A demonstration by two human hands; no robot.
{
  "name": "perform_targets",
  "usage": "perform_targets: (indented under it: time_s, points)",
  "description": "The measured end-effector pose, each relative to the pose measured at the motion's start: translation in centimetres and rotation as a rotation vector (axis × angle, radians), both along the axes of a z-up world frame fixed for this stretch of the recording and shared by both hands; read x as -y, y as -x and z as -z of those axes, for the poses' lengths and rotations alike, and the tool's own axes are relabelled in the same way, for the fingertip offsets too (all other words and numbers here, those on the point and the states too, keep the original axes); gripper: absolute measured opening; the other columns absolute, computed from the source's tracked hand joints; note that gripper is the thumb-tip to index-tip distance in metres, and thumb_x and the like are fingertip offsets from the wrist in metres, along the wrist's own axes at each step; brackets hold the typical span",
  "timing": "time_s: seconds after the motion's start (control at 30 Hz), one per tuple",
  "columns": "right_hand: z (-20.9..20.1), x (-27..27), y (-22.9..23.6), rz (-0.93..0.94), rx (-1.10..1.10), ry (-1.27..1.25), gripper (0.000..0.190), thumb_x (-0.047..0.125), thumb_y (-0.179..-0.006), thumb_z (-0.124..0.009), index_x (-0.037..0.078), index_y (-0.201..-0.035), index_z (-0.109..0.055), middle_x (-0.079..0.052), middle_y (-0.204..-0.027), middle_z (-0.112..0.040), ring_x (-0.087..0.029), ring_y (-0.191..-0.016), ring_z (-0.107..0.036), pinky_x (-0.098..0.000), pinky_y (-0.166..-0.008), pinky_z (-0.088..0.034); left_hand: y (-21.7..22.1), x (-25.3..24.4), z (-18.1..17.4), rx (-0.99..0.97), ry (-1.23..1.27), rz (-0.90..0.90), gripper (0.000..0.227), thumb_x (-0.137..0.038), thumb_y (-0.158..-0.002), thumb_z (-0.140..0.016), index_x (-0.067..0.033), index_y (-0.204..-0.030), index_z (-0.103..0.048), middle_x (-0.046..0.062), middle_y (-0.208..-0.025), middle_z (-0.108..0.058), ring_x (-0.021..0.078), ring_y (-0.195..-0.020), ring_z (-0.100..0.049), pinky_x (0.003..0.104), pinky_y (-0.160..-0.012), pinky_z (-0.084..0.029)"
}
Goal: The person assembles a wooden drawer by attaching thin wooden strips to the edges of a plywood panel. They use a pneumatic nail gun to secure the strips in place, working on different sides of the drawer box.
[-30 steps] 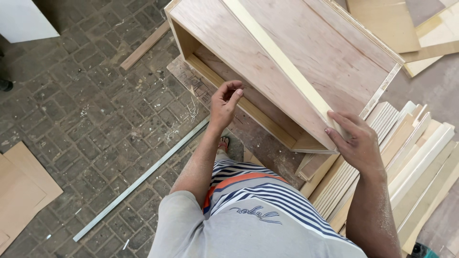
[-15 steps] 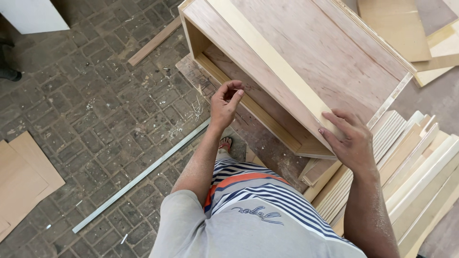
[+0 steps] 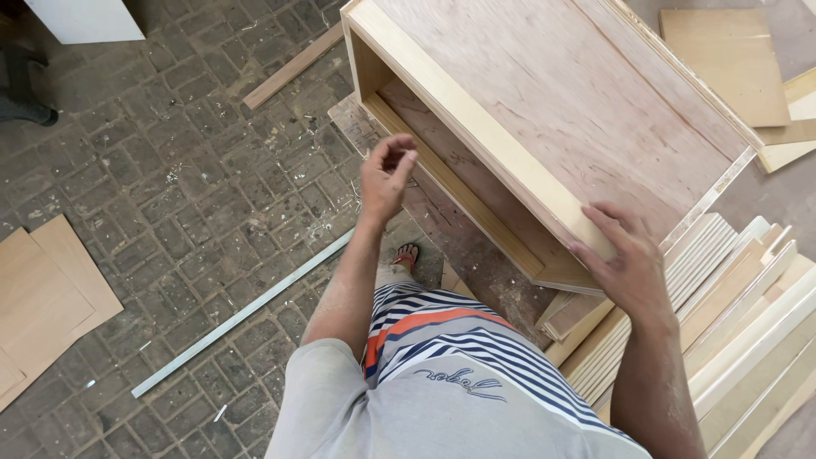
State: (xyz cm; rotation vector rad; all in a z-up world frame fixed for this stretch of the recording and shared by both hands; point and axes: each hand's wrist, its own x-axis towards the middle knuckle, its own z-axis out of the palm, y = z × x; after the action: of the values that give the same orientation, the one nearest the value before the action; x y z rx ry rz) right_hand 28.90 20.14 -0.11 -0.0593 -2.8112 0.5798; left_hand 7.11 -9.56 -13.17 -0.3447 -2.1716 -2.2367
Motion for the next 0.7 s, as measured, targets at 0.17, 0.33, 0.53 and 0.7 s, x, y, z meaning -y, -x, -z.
perform_targets:
  time_s: [0.17,0.33,0.53,0.7]
  points:
    - [-2.0,-1.1,-4.7,0.166,0.182,0.048,0.061,0.033,-0.088,-0.074,0.009,-0.144,-0.063,-0.016,-0.142,-0.059,-0.032,-0.13,-0.051,-0.0512,-0.11,-0.041,6.4,3.0,-3.9,0.032,0.112,-0.079,0.015,-0.015,-0.096,-0.063,-0.0121,-0.111,-0.065,0.0,-0.084,-0.058,0.0063,-0.066,-0.045,0.019,-0.058,-0.036]
    - [-1.4,-2.3,-9.2,0.522,0.228,0.145,0.068,0.024,-0.085,-0.083,0.006,-0.148,-0.066,-0.018,-0.132,-0.061,-0.029,-0.107,-0.057,-0.0452,-0.083,-0.051,15.4,4.5,-6.0,-0.194,0.255,-0.242,0.027,-0.021,-0.097,-0.061,-0.0069,-0.12,-0.063,0.009,-0.116,-0.065,0.0147,-0.095,-0.064,0.025,-0.082,-0.058]
    - [1.4,-2.3,-9.8,0.518,0.165,0.348,0.061,0.01,-0.089,-0.08,-0.001,-0.146,-0.063,-0.019,-0.122,-0.062,-0.026,-0.095,-0.062,-0.0364,-0.095,-0.055,19.9,3.7,-9.6,-0.311,0.6,-0.127,0.028,-0.033,-0.104,-0.055,-0.0128,-0.111,-0.073,0.004,-0.101,-0.074,0.0217,-0.087,-0.066,0.038,-0.073,-0.051]
    - [1.2,-1.3,-9.4,0.521,0.158,0.336,0.059,0.01,-0.089,-0.08,0.001,-0.145,-0.065,-0.017,-0.12,-0.062,-0.024,-0.093,-0.061,-0.0346,-0.088,-0.055,21.2,3.3,-9.4,-0.037,0.609,-0.064,0.015,-0.023,-0.101,-0.065,-0.017,-0.104,-0.078,-0.005,-0.089,-0.077,0.0043,-0.069,-0.061,0.02,-0.071,-0.055]
